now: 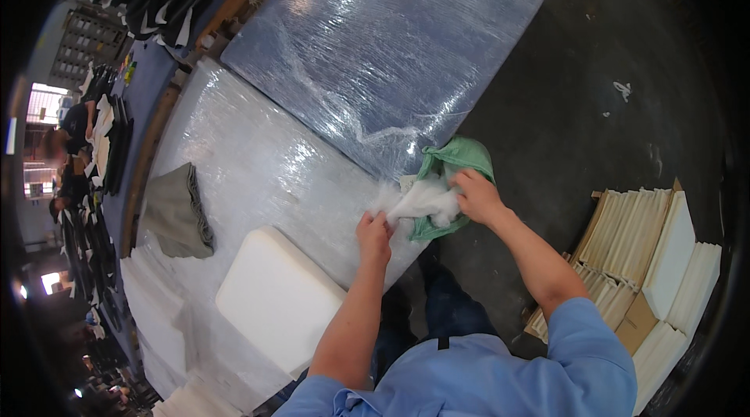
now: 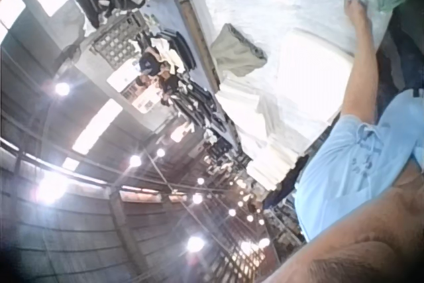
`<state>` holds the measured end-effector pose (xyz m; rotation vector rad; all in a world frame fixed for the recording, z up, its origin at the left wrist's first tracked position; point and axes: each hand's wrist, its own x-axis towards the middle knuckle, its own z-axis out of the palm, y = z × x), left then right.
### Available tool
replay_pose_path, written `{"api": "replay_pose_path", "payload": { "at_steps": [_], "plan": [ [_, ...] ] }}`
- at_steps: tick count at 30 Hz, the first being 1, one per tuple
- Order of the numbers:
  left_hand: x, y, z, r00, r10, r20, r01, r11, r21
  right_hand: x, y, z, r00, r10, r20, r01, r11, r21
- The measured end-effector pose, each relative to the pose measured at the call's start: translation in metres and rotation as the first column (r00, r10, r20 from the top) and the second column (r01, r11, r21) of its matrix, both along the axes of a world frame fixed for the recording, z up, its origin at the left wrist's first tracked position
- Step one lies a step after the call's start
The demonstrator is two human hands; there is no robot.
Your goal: The person wraps a rectangular white foam piece with a thin white sheet, smoothing the surface and folding the edges. The person then folds the wrapped foam in half and places it on a stack of similar items.
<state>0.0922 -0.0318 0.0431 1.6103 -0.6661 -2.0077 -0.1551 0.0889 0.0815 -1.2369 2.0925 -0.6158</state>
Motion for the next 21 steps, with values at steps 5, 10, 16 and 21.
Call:
{"api": "replay_pose_path", "payload": {
  "at_steps": [5, 10, 16, 21],
  "plan": [
    [-0.01, 0.009, -0.003, 0.982, -0.174, -0.072, 0.169, 0.983, -0.068, 0.033, -0.036, 0.008, 0.964, 0.24, -0.112, -0.261, 0.93, -0.257],
    [-0.038, 0.016, 0.021, 0.921, -0.379, 0.085, 0.377, 0.925, 0.046, 0.029, -0.034, -0.004, 0.932, 0.358, -0.051, -0.359, 0.933, -0.006],
    [-0.025, 0.009, -0.002, 0.965, -0.228, 0.133, 0.201, 0.961, 0.19, 0.029, -0.023, -0.025, 0.946, 0.289, -0.148, -0.292, 0.956, -0.001],
    [-0.006, 0.001, 0.009, 0.982, 0.002, 0.191, -0.017, 0.997, 0.075, -0.023, 0.004, -0.067, 0.987, -0.112, -0.116, 0.144, 0.94, 0.309]
  ]
}}
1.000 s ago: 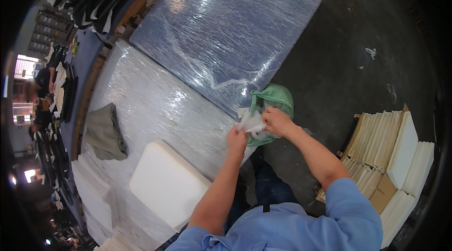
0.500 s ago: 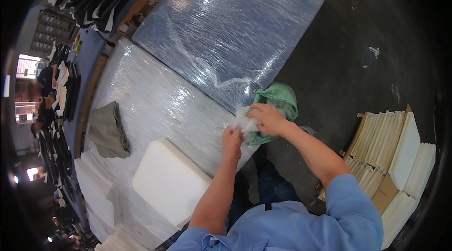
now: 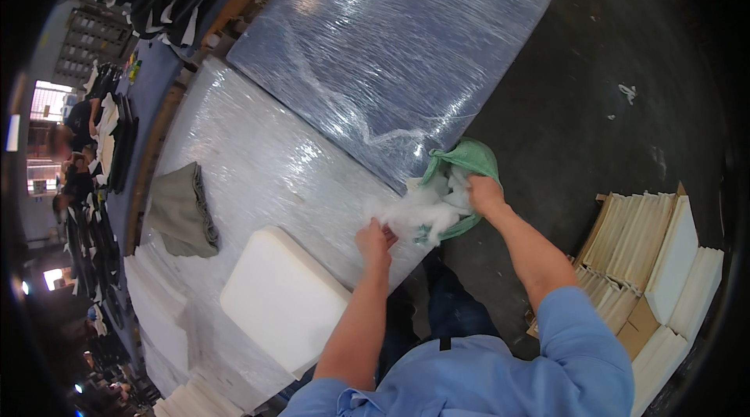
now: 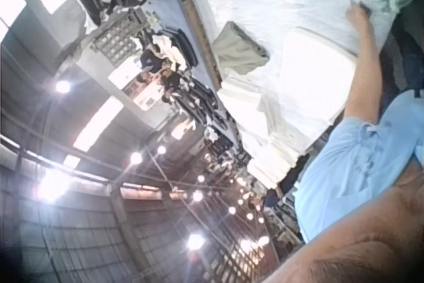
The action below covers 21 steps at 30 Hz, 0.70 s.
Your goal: The person wraps a rectangular white foam piece with a thin white sheet, smoothing the surface and folding the edges. The person then folds the wrapped foam in half and places it on a stack of similar items.
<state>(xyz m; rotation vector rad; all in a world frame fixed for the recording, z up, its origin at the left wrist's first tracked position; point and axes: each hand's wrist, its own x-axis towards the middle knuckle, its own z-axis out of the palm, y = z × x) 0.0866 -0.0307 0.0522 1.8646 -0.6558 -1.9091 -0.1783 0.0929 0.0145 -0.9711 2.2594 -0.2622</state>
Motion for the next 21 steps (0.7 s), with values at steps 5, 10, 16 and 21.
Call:
{"api": "replay_pose_path", "payload": {
  "at_steps": [5, 10, 16, 21],
  "plan": [
    [0.046, -0.014, 0.007, 0.977, -0.193, -0.088, 0.189, 0.981, -0.047, 0.043, -0.037, 0.038, 0.981, 0.107, -0.161, -0.138, 0.971, -0.197],
    [0.036, -0.005, 0.009, 0.965, -0.078, -0.251, 0.106, 0.989, 0.099, 0.057, -0.039, 0.099, 0.976, 0.153, 0.153, -0.076, 0.905, -0.419],
    [0.022, -0.01, 0.02, 0.935, -0.299, -0.19, 0.291, 0.954, -0.068, 0.104, -0.033, 0.081, 0.957, 0.216, 0.192, -0.093, 0.86, -0.501],
    [0.019, -0.017, 0.026, 0.903, -0.377, -0.209, 0.338, 0.92, -0.198, 0.1, -0.052, 0.054, 0.926, 0.248, 0.285, -0.108, 0.896, -0.431]
  ]
}}
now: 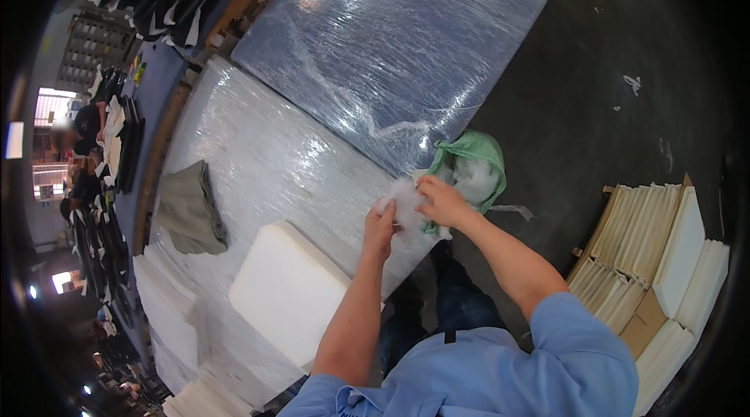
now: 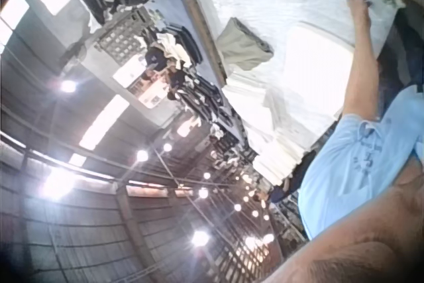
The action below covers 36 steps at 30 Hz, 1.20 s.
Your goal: The person wraps a rectangular white foam piece with a thin white sheet, smoothing the surface and folding the edges. The person then folds the wrapped foam in half and places it on a stack of similar items.
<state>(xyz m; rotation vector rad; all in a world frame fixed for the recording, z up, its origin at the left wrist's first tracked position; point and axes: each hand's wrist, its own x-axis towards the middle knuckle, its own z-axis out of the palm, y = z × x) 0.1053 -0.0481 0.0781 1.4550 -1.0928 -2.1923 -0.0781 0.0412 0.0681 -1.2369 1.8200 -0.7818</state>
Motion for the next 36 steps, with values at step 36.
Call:
{"api": "replay_pose_path", "payload": {
  "at_steps": [36],
  "plan": [
    [-0.044, 0.036, -0.019, 0.993, 0.086, 0.075, -0.086, 0.996, -0.006, -0.026, 0.015, -0.024, 0.99, 0.135, -0.032, -0.135, 0.991, 0.006]
  ]
}}
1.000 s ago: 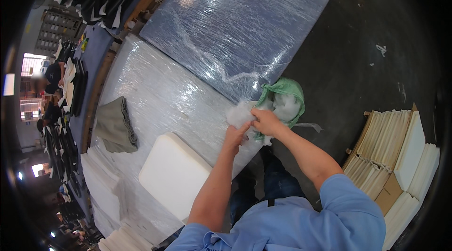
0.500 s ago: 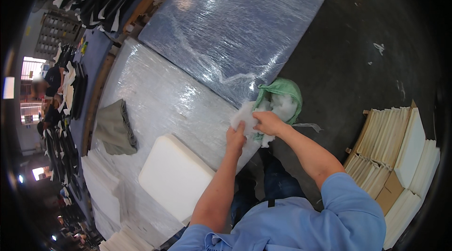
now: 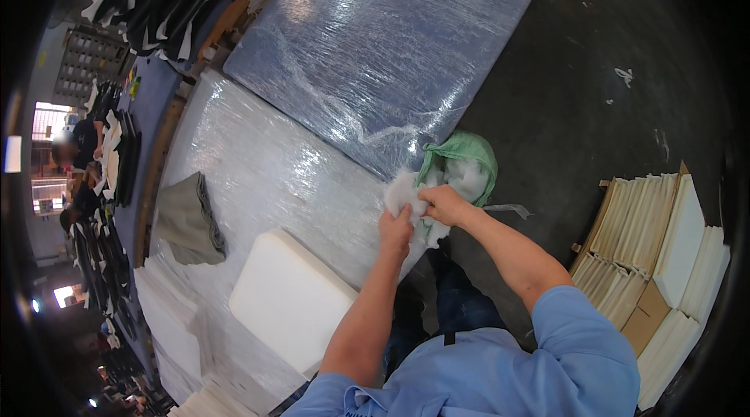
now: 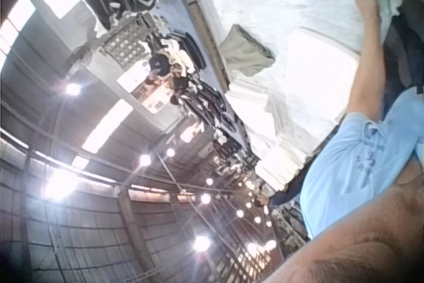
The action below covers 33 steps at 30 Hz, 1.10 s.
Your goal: The person wraps a rectangular white foam piece with a thin white sheet, smoothing the surface and folding the edges. The person then folds the wrapped foam in half and places it on a stack of similar items.
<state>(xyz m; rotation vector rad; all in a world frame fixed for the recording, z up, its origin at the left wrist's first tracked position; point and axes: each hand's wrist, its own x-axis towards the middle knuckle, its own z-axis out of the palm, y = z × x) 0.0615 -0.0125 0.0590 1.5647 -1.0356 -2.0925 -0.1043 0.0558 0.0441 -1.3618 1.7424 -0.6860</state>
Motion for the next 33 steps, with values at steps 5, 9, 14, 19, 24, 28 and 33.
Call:
{"api": "replay_pose_path", "payload": {
  "at_steps": [5, 9, 14, 19, 24, 28, 33],
  "plan": [
    [-0.006, 0.01, 0.026, 0.984, 0.097, -0.148, -0.072, 0.984, 0.165, -0.019, 0.001, -0.027, 0.961, -0.134, -0.243, 0.137, 0.991, -0.004],
    [0.038, -0.006, 0.04, 0.969, 0.178, -0.171, -0.136, 0.963, 0.231, -0.041, -0.004, -0.042, 0.897, -0.303, -0.321, 0.359, 0.924, 0.133],
    [0.091, -0.024, 0.045, 0.905, 0.33, -0.268, -0.246, 0.92, 0.304, -0.04, -0.007, -0.054, 0.917, -0.256, -0.307, 0.34, 0.903, 0.263],
    [0.121, -0.027, 0.065, 0.85, 0.387, -0.356, -0.294, 0.911, 0.29, -0.01, -0.004, 0.018, 0.862, -0.282, -0.42, 0.293, 0.955, -0.041],
    [0.112, -0.018, 0.075, 0.794, 0.419, -0.44, -0.307, 0.901, 0.306, 0.068, -0.001, 0.105, 0.985, -0.166, 0.052, 0.174, 0.962, -0.213],
    [0.087, -0.011, 0.083, 0.734, 0.376, -0.565, -0.214, 0.918, 0.333, 0.114, -0.006, 0.107, 0.97, -0.087, 0.228, 0.136, 0.969, -0.206],
    [0.11, -0.012, 0.09, 0.854, 0.416, -0.312, -0.324, 0.895, 0.305, 0.09, 0.007, 0.08, 0.947, -0.267, 0.178, 0.299, 0.935, -0.191]
  ]
}}
